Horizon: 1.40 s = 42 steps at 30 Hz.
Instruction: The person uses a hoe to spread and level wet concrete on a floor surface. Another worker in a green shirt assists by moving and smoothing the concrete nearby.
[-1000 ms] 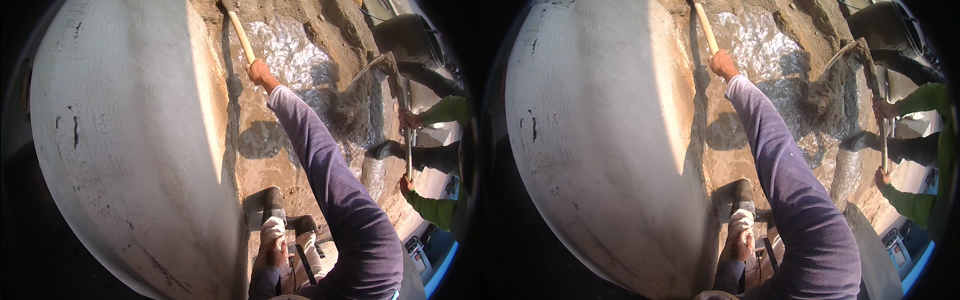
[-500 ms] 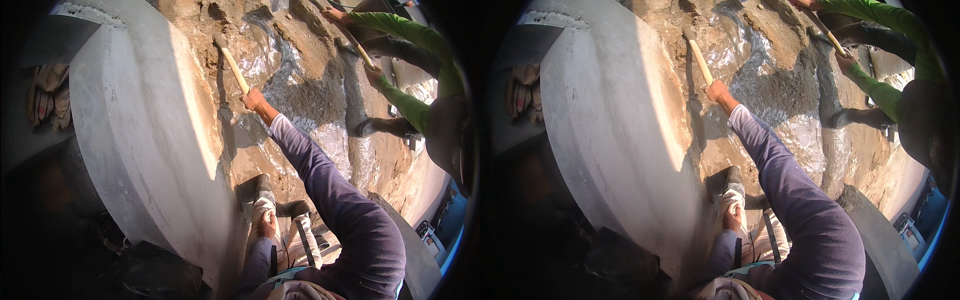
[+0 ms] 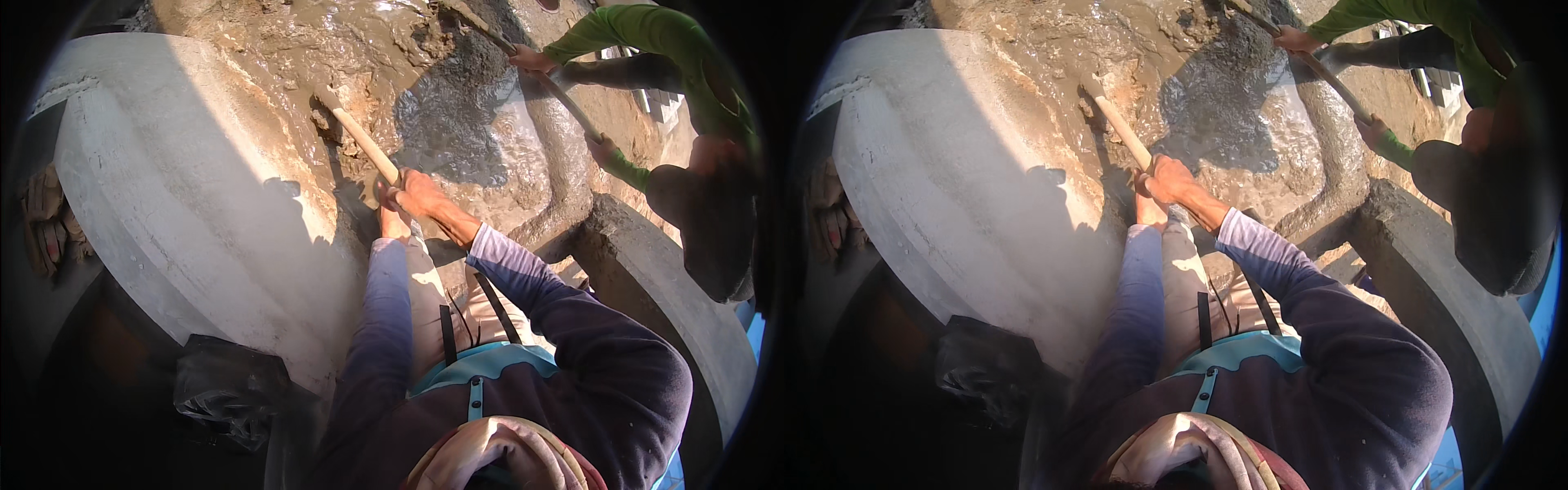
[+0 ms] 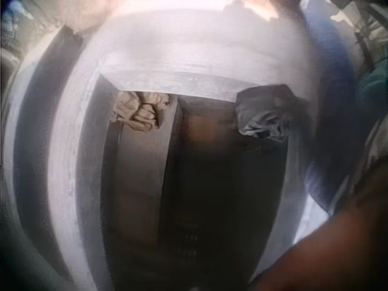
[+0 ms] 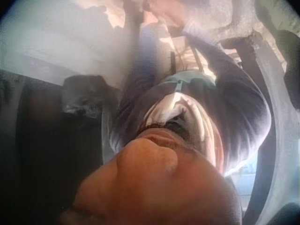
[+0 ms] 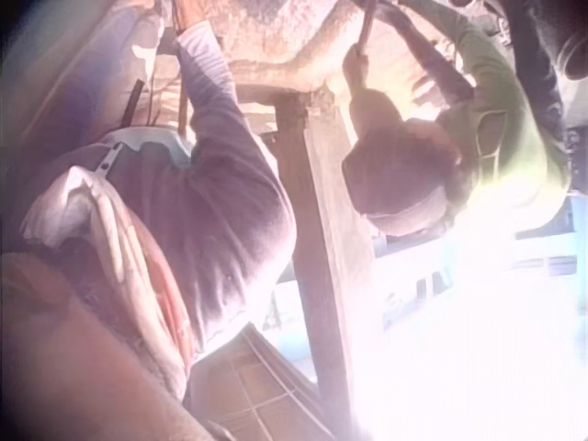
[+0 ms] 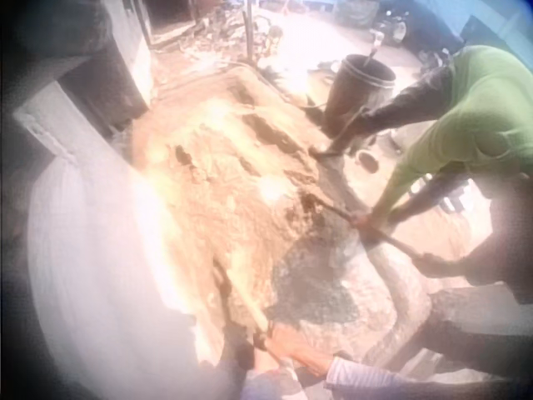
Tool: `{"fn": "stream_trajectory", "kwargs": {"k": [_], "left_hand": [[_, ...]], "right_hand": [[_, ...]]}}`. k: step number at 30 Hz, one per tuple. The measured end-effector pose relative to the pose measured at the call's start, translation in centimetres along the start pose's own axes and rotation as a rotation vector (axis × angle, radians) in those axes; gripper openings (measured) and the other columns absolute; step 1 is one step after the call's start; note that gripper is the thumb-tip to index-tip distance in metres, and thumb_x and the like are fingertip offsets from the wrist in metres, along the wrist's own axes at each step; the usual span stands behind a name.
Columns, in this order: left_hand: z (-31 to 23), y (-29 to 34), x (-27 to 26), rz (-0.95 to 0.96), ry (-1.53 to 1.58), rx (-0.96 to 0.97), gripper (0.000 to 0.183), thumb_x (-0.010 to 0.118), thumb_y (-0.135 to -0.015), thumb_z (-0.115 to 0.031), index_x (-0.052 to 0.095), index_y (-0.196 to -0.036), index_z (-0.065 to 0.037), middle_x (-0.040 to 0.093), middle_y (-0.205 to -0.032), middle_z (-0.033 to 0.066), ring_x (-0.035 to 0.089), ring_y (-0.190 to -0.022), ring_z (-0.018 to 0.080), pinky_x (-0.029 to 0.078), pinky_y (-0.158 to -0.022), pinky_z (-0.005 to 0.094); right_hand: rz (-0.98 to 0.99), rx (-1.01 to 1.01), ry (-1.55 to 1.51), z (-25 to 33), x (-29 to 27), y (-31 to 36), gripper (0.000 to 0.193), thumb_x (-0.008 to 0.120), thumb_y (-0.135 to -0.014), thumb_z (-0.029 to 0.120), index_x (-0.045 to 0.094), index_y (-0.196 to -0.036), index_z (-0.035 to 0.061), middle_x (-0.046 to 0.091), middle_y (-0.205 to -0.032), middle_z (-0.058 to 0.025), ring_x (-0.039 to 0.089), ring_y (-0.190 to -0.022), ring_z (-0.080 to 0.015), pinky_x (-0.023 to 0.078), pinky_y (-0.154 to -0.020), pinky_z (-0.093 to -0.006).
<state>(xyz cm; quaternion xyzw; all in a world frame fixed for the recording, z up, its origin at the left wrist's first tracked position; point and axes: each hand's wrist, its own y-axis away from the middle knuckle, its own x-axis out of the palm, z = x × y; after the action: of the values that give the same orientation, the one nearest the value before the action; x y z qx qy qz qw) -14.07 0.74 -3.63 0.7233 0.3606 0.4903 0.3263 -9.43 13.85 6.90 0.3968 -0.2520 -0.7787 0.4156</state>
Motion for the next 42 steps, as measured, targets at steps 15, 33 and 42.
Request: {"fn": "stream_trajectory", "kwargs": {"k": [15,33,42], "left_hand": [[7.9,2.0,0.5,-0.261,0.164,-0.263,0.043,0.07,-0.093,-0.046,0.042,-0.07,-0.024,0.037,-0.054,-0.009,0.036,-0.044,0.0113,0.033,-0.048,0.0317],[22.2,7.2,6.7,-0.311,0.065,-0.364,0.043,0.067,-0.097,-0.041,0.042,-0.068,-0.022,0.039,-0.054,-0.0071,0.039,-0.046,0.0112,0.035,-0.048,0.0291],[20.5,8.4,11.0,-0.097,0.001,-0.444,0.042,0.07,-0.096,-0.045,0.045,-0.071,-0.022,0.042,-0.057,-0.0099,0.043,-0.048,0.0084,0.04,-0.054,0.0294]], "right_hand": [[-0.001,-0.025,0.394,-18.8,3.3,17.9,0.033,0.068,-0.091,0.027,0.049,-0.111,0.0094,0.071,-0.085,-0.0197,0.07,-0.078,-0.0408,0.052,-0.073,-0.0528],[0.119,0.166,0.281,-29.1,-4.8,26.0,0.031,0.066,-0.088,0.032,0.058,-0.108,0.0091,0.07,-0.081,-0.0194,0.07,-0.079,-0.0412,0.053,-0.073,-0.0528],[0.135,0.2,0.059,-22.3,-9.7,29.7,0.041,0.07,-0.086,0.032,0.06,-0.11,0.0007,0.07,-0.096,-0.0251,0.068,-0.097,-0.0435,0.053,-0.084,-0.0516]]}}
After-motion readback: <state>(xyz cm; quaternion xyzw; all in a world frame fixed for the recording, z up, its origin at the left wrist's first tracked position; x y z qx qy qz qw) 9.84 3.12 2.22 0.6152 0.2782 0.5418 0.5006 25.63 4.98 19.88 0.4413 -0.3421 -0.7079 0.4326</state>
